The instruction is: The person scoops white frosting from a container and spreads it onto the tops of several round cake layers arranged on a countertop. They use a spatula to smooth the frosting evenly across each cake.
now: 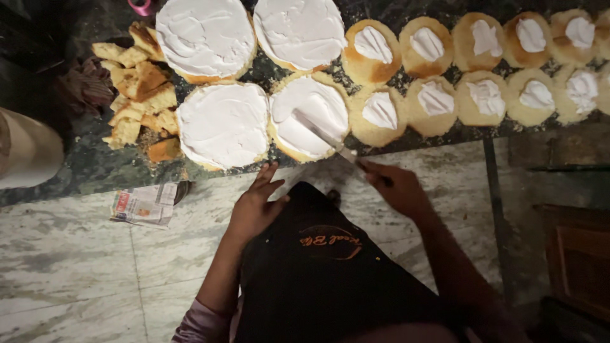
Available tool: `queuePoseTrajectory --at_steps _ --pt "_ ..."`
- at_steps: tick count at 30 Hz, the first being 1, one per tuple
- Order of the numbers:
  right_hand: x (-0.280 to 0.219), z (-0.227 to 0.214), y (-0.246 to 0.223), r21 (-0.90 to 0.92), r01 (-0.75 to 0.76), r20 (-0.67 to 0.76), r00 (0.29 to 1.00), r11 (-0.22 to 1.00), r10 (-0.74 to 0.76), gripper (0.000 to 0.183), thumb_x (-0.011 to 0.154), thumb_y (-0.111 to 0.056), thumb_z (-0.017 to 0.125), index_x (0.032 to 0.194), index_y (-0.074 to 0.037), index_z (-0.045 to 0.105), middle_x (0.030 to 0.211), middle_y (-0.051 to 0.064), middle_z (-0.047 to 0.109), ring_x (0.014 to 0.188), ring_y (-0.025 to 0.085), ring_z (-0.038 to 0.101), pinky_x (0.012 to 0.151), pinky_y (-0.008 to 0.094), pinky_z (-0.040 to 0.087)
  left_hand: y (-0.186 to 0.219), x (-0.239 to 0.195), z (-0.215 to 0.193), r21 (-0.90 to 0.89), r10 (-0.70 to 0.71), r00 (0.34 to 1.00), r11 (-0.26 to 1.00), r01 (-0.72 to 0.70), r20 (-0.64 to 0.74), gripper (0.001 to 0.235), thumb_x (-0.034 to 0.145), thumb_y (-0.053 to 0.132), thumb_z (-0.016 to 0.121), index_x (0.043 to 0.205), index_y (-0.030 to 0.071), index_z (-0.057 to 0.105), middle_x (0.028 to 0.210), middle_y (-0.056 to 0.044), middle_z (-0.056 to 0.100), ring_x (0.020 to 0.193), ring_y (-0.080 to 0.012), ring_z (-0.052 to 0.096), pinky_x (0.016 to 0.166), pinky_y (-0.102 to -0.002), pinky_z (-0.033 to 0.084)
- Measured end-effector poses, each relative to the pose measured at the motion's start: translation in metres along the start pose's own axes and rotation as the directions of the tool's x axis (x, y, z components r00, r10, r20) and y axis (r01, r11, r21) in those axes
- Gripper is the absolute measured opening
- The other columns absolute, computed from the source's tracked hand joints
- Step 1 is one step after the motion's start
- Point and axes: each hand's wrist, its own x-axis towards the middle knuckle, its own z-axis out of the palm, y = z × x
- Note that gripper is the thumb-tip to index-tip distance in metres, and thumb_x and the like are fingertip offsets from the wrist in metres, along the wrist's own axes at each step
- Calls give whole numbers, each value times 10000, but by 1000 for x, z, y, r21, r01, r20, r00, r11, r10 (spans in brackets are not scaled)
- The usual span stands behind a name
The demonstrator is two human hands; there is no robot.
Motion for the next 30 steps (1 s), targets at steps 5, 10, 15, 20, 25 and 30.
queuePoseTrajectory --at_steps 5,10,15,20,25,30 --pt "6 8 -8 -112 -167 101 979 980 178 393 1001 -321 625 1380 -226 670 936 131 719 714 230 685 660 359 542 0 0 1 18 -24 999 1000 24 24 369 878 241 768 1194 54 728 1592 -123 452 1479 -284 416 1081 -408 471" --pt "-12 10 -23 -479 -88 139 975 874 174 376 1003 -389 602 1371 -366 672 724 124 577 613 285 599 565 430 511 3 3 -3 65 -48 997 997 43 66 380 869 239 768 1198 54 722 1601 -104 426 1488 -273 396 1065 -423 478" --pt "-20 6 -28 -573 -182 -86 983 799 162 369 1027 -351 572 1379 -409 665 748 116 551 580 308 587 512 454 507 5 1 -3 37 -36 998 999 34 47 380 860 229 771 1186 40 724 1595 -124 439 1482 -291 400 1060 -428 481" --pt "4 25 -18 -708 -93 -95 995 700 36 197 1008 -346 617 1193 -311 675 915 92 628 708 316 659 600 477 531 4 2 -5 5 -1 999 1000 1 33 376 856 216 778 1175 25 728 1572 -156 466 1469 -317 426 1074 -423 480" --pt "-5 1 -3 -473 -245 -168 968 846 187 363 998 -341 625 1352 -311 698 848 143 643 705 358 682 615 484 550 3 -1 -3 -15 -24 999 1000 25 37 368 853 202 777 1174 28 730 1566 -153 478 1468 -322 429 1051 -417 497" --pt "-43 8 -7 -35 -372 42 927 928 373 403 988 -413 619 1364 -271 651 885 71 710 669 282 715 638 439 575 2 1 -3 -37 -19 1000 999 19 13 366 846 201 768 1169 32 729 1569 -152 480 1463 -327 439 1037 -412 510"
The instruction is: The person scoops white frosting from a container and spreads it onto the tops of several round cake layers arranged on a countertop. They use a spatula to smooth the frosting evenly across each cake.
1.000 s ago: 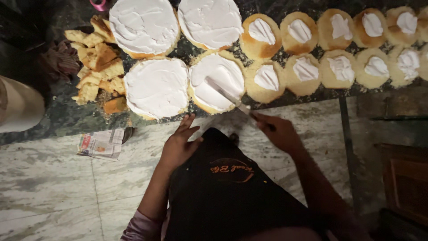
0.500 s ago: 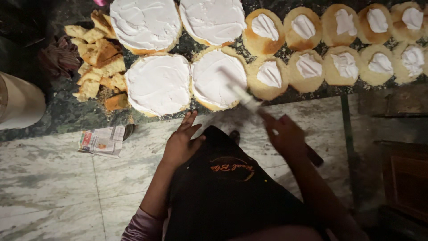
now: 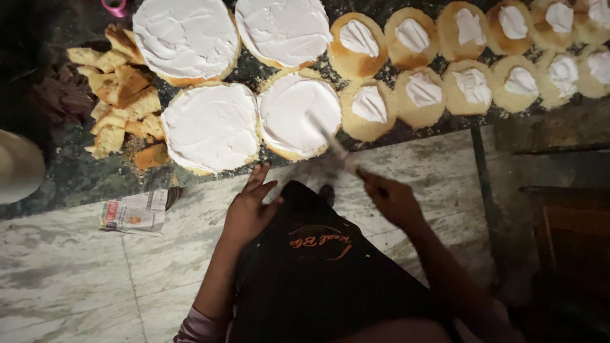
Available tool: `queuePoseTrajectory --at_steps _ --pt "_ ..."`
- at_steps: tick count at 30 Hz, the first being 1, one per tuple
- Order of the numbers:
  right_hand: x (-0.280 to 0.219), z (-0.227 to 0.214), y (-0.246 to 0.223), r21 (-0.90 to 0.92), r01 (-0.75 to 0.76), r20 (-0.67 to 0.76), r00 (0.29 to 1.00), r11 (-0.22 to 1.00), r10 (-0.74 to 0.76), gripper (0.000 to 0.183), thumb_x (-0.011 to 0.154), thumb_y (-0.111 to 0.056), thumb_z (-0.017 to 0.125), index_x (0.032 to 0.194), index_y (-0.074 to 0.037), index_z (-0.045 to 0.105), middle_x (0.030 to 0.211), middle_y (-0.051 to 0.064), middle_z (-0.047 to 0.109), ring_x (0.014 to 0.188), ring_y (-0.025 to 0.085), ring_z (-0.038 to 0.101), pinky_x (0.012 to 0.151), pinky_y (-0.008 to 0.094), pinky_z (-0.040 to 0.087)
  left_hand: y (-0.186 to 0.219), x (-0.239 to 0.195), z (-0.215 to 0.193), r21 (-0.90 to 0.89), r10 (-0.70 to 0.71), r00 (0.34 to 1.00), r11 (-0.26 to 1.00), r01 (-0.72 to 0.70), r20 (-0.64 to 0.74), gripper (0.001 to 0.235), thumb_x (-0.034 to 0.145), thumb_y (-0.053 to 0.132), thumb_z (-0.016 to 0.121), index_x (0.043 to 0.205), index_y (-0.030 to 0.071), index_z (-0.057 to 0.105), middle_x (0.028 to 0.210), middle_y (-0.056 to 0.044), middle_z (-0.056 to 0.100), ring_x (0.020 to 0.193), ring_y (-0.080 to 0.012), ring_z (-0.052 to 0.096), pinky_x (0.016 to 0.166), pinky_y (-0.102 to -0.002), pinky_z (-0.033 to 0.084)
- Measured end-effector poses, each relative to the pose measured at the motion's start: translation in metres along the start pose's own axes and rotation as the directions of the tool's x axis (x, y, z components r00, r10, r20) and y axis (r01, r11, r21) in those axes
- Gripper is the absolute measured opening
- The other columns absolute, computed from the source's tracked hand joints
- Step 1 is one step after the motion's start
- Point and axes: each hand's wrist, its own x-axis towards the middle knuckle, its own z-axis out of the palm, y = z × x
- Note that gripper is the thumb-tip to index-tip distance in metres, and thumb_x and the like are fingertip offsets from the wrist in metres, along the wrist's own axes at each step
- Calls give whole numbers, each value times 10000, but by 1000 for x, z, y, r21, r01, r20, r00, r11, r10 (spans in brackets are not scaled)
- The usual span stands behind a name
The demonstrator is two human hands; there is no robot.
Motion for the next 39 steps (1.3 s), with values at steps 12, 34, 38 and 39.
queuePoseTrajectory --at_steps 12,34,38,39 --pt "60 5 -41 -97 208 -86 973 973 -216 435 988 -283 619 1423 -255 620 928 136 691 686 282 700 708 435 556 0 1 -3 26 33 999 999 -34 19 371 838 190 782 1165 24 726 1568 -159 478 1462 -332 435 1068 -421 480" --pt "51 -12 -31 -512 102 -222 944 853 -246 425 996 -318 639 1420 -330 647 892 155 680 753 345 691 676 434 564 3 -3 4 109 -14 1000 994 12 15 372 852 244 776 1158 35 737 1581 -117 450 1468 -295 415 1042 -421 488" --pt "29 -31 -17 -72 251 -78 963 965 -257 378 1041 -319 626 1417 -276 632 1037 162 712 865 329 729 733 418 577 4 -2 5 122 4 1000 992 -4 -1 375 845 240 774 1160 39 740 1581 -122 447 1460 -289 422 1042 -427 490" --pt "28 -29 -17 76 344 -92 937 936 -337 336 1064 -319 623 1392 -250 637 1152 162 730 938 319 750 756 410 588 4 -2 5 119 -2 1000 993 3 -2 372 843 241 773 1155 42 741 1581 -118 448 1461 -287 423 1035 -425 495"
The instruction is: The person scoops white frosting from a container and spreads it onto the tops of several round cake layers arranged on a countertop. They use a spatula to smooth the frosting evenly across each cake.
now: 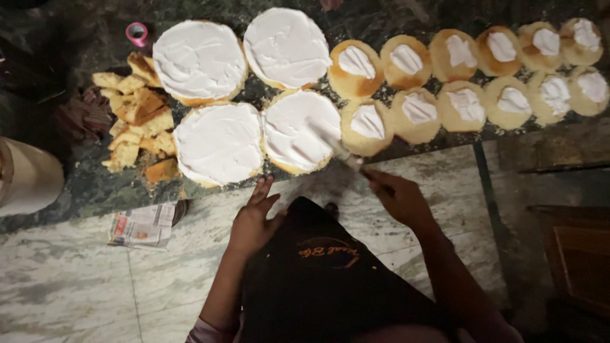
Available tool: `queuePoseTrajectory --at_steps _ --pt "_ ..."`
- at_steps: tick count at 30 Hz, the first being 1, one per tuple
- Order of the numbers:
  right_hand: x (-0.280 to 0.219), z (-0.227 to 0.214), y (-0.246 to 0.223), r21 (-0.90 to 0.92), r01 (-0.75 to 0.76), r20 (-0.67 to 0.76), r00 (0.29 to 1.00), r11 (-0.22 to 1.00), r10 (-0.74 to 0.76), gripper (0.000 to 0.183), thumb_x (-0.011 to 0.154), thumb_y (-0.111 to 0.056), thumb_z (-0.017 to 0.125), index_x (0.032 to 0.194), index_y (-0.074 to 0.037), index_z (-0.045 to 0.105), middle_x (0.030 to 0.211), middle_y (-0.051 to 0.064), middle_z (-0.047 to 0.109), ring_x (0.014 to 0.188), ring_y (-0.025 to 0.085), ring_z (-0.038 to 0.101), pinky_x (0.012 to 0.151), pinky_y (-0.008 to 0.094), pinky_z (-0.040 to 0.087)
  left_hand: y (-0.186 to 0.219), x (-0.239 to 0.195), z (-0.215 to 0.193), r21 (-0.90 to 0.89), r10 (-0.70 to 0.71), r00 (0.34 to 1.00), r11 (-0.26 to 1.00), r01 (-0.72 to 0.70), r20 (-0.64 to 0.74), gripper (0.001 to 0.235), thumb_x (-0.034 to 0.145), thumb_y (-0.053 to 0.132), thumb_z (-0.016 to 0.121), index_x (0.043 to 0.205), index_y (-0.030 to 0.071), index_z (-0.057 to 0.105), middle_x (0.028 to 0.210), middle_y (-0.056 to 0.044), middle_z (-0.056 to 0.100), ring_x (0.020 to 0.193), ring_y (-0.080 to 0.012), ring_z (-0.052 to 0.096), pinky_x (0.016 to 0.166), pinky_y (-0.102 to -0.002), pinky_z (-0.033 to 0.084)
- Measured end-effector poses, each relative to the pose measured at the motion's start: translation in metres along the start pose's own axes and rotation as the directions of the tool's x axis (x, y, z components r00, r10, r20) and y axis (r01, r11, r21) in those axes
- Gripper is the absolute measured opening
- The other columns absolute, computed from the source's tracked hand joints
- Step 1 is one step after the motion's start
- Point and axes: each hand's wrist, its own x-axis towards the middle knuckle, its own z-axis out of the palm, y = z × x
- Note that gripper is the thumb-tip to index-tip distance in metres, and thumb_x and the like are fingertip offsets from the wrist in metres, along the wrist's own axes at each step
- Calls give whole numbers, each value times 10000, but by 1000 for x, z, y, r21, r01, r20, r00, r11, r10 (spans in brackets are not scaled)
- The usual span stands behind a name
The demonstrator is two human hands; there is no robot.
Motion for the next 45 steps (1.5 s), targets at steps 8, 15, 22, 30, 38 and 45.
queuePoseTrajectory --at_steps 8,15,22,30,38,45 --pt "-13 11 -20 -565 -85 88 983 821 162 360 999 -377 591 1350 -358 670 721 114 613 635 282 620 548 431 516 -2 2 -3 -10 -6 1000 1000 6 5 370 845 233 787 1158 40 739 1569 -115 478 1455 -289 451 1043 -423 501" --pt "-46 40 -24 -628 -107 50 983 771 178 408 979 -352 584 1377 -426 627 735 81 592 620 284 614 524 445 513 -1 1 2 -4 -5 1000 1000 5 -10 370 835 211 782 1144 14 729 1562 -153 486 1455 -316 441 1031 -419 501" --pt "-57 32 5 -353 -289 -61 956 890 286 427 1016 -332 598 1442 -310 601 823 122 648 725 278 657 628 442 544 0 2 0 -32 9 1000 999 -9 1 374 841 210 787 1153 11 734 1562 -159 479 1461 -319 440 1037 -414 501" --pt "-21 45 1 -278 -399 72 899 874 433 410 1032 -373 560 1423 -285 647 805 134 695 656 242 640 634 384 542 0 2 -3 -16 59 998 998 -59 -25 378 836 206 799 1153 12 729 1547 -162 496 1448 -332 463 1046 -419 512" --pt "-46 44 -5 -562 -199 -69 979 803 194 359 999 -388 615 1349 -358 694 760 79 585 632 254 615 547 415 516 -2 1 -2 -21 34 999 999 -34 -14 366 843 226 796 1145 28 738 1560 -151 486 1451 -309 455 1037 -419 503" --pt "-5 68 14 -711 51 75 997 702 3 331 926 -337 664 1223 -201 715 879 107 624 659 259 656 545 418 545 -2 2 -4 -42 -9 1000 999 10 26 389 846 237 785 1168 25 734 1565 -140 474 1462 -295 442 1000 -401 522"
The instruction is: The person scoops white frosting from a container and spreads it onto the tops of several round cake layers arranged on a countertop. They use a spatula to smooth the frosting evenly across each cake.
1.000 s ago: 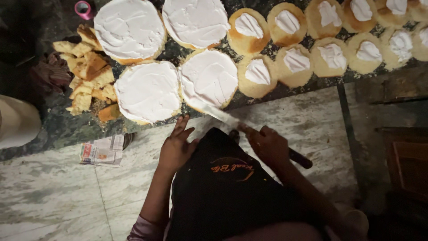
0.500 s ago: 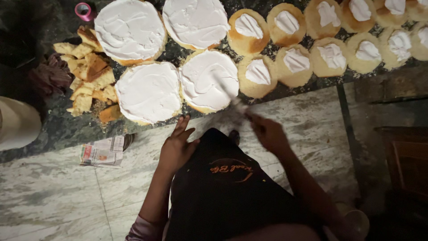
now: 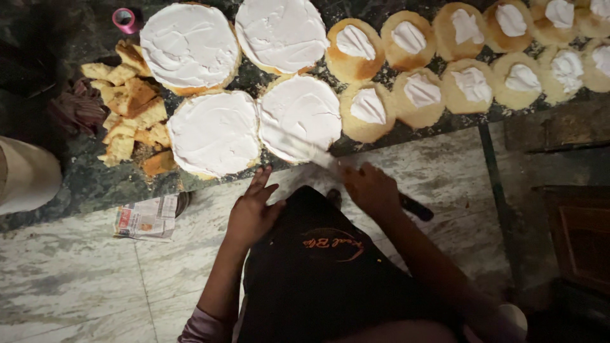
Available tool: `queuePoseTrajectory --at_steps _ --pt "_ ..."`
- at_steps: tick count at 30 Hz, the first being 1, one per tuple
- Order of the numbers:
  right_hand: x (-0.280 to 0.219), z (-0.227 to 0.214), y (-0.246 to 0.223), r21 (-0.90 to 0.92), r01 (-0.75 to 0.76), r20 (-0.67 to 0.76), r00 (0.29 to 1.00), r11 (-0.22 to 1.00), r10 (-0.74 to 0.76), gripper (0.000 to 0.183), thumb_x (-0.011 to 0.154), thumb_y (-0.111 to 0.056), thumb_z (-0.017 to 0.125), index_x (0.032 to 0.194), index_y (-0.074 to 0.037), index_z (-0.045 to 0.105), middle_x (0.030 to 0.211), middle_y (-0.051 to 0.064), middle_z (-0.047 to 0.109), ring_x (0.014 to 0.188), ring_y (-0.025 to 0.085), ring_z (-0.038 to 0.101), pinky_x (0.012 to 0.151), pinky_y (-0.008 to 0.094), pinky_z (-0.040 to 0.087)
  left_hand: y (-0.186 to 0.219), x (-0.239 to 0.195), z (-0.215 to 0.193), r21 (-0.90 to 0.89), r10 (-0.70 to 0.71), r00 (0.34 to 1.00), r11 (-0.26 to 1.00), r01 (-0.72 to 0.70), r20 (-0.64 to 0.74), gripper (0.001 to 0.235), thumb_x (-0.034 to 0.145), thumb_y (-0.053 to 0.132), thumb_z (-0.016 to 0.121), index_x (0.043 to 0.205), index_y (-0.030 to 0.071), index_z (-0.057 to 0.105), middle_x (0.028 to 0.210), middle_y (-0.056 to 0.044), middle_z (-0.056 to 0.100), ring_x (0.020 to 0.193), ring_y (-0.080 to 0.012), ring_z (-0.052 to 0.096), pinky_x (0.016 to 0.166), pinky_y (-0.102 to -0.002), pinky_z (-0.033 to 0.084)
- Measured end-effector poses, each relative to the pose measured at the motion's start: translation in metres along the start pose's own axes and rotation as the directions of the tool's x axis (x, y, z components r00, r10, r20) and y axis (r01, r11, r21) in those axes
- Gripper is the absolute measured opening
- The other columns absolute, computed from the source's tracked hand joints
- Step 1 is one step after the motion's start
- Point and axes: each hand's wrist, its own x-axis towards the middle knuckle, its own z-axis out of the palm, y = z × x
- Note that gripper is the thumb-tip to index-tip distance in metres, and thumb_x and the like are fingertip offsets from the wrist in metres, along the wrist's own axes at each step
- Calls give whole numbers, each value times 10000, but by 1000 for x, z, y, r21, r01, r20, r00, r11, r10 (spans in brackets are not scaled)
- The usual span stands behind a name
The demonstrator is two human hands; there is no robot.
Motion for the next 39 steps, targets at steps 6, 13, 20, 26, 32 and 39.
queuePoseTrajectory --at_steps 6,13,20,26,32,39 --pt "21 -29 12 373 -52 -12 998 926 61 502 947 -282 639 1446 -227 663 753 143 646 675 289 625 604 427 502 -1 -2 4 56 56 997 997 -53 -56 371 830 232 805 1134 28 748 1556 -147 490 1449 -305 455 1032 -425 508" --pt "42 -60 -14 547 -241 229 964 801 134 422 1016 -383 612 1417 -260 658 715 215 646 595 299 594 621 401 490 3 -4 5 56 17 999 998 -15 -36 367 838 212 778 1157 36 738 1571 -130 468 1450 -285 447 1006 -435 513" --pt "15 -51 10 216 -63 20 998 974 60 376 997 -357 592 1352 -260 669 964 133 686 775 333 696 665 466 561 2 -2 4 28 -2 1000 1000 3 -31 361 853 228 773 1154 33 733 1576 -125 461 1460 -291 442 986 -431 530" --pt "33 -25 9 100 -60 -9 998 993 61 365 981 -416 602 1303 -271 693 932 154 657 760 361 683 641 495 554 -2 -3 5 36 45 998 998 -43 -51 362 847 218 787 1148 23 740 1565 -142 472 1442 -311 456 1034 -435 505" --pt "45 -40 23 263 -49 -237 965 964 114 368 1008 -368 623 1341 -228 697 1093 172 694 884 377 701 725 476 567 -4 -1 7 27 38 998 999 -37 -44 370 831 222 797 1134 15 743 1553 -150 481 1435 -325 462 1051 -426 493" --pt "14 -68 0 658 -52 13 998 751 58 398 998 -343 654 1364 -189 662 1059 162 740 849 294 733 748 383 559 -3 -2 7 -58 10 998 998 -13 -55 351 871 209 774 1172 33 736 1579 -138 461 1487 -310 405 1083 -413 473"
